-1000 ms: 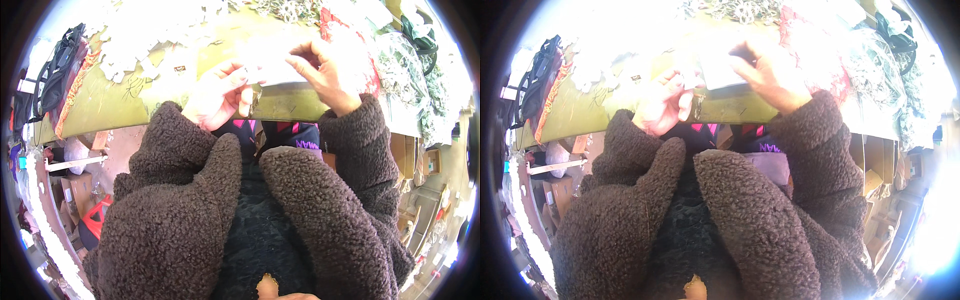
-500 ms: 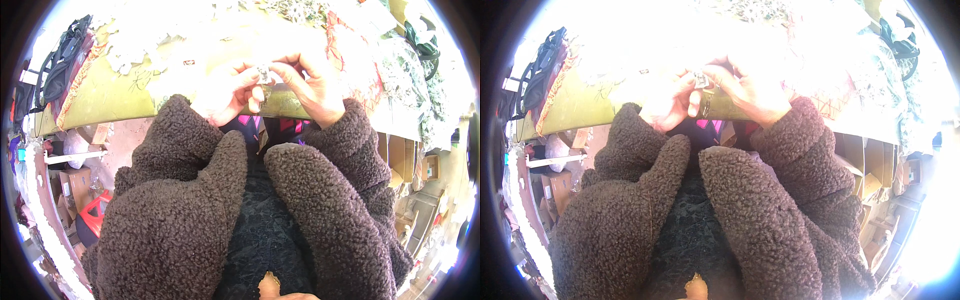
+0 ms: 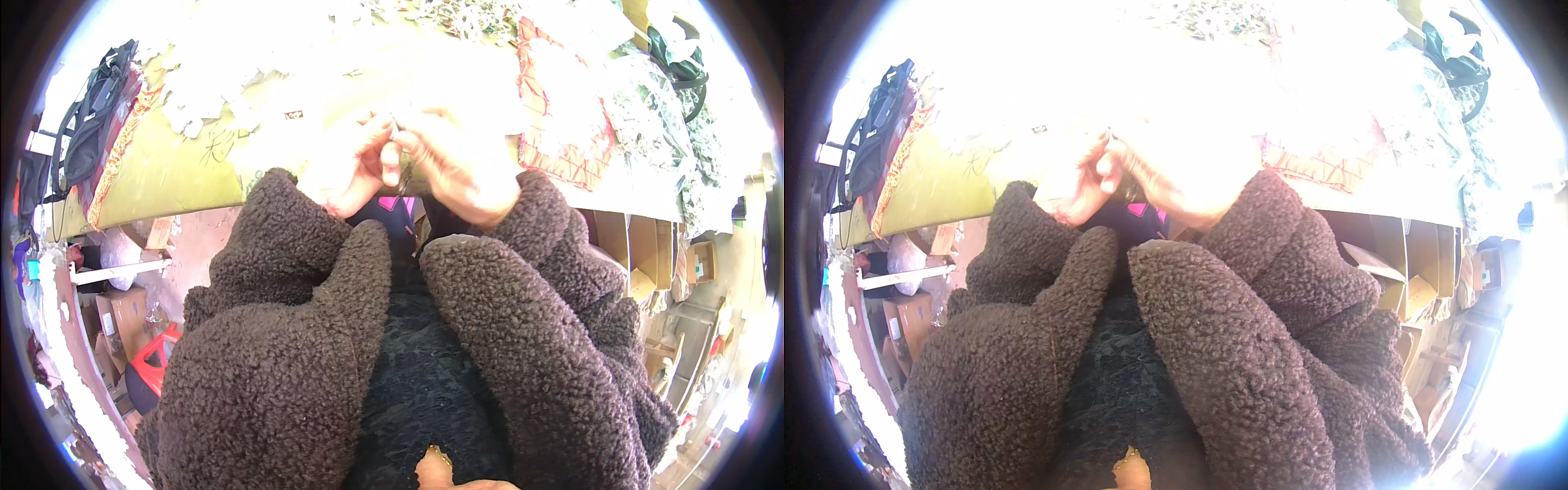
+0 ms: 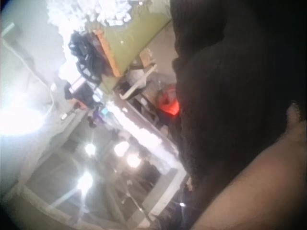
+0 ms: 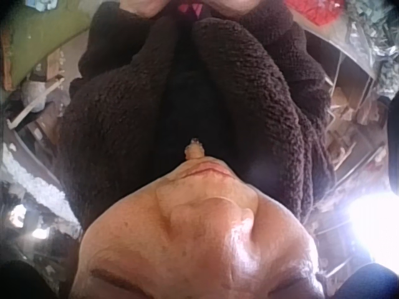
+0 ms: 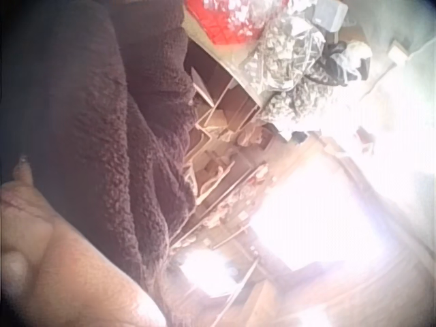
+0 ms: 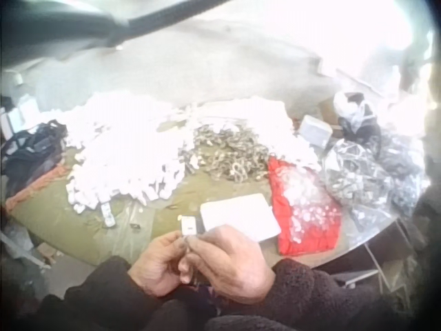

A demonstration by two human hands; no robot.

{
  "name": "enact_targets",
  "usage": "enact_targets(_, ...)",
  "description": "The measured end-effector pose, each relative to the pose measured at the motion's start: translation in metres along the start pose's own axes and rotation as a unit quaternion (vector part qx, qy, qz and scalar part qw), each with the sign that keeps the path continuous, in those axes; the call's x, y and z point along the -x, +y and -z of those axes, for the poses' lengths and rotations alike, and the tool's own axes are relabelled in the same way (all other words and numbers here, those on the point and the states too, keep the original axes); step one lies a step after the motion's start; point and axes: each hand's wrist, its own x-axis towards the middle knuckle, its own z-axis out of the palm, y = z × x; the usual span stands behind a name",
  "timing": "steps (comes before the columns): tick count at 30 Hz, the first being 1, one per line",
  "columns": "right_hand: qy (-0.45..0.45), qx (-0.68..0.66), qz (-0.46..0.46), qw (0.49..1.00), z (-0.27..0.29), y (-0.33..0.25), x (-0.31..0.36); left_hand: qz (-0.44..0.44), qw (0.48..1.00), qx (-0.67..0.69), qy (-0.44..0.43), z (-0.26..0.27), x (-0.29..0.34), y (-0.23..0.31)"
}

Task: The person repeatedly picks up small metallic components and a white rectangular piece from a cluttered table, then manipulates them together with both hands. The person appears to be assembling or attaching the small parts to the white piece in a repetitive cycle.

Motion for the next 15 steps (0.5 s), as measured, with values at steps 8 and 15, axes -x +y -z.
enact_targets(8,0.141,0.103,-0.190,0.966,0.046,0.054,0.013,-0.013,1.000,-0.012,-0.008,-0.007,-0.002,-0.008)
enact_targets(15,0.101,0.229,-0.165,0.954,0.069,0.118,0.010,0.002,0.999,0.027,0.038,-0.014,-0.007,-0.008)
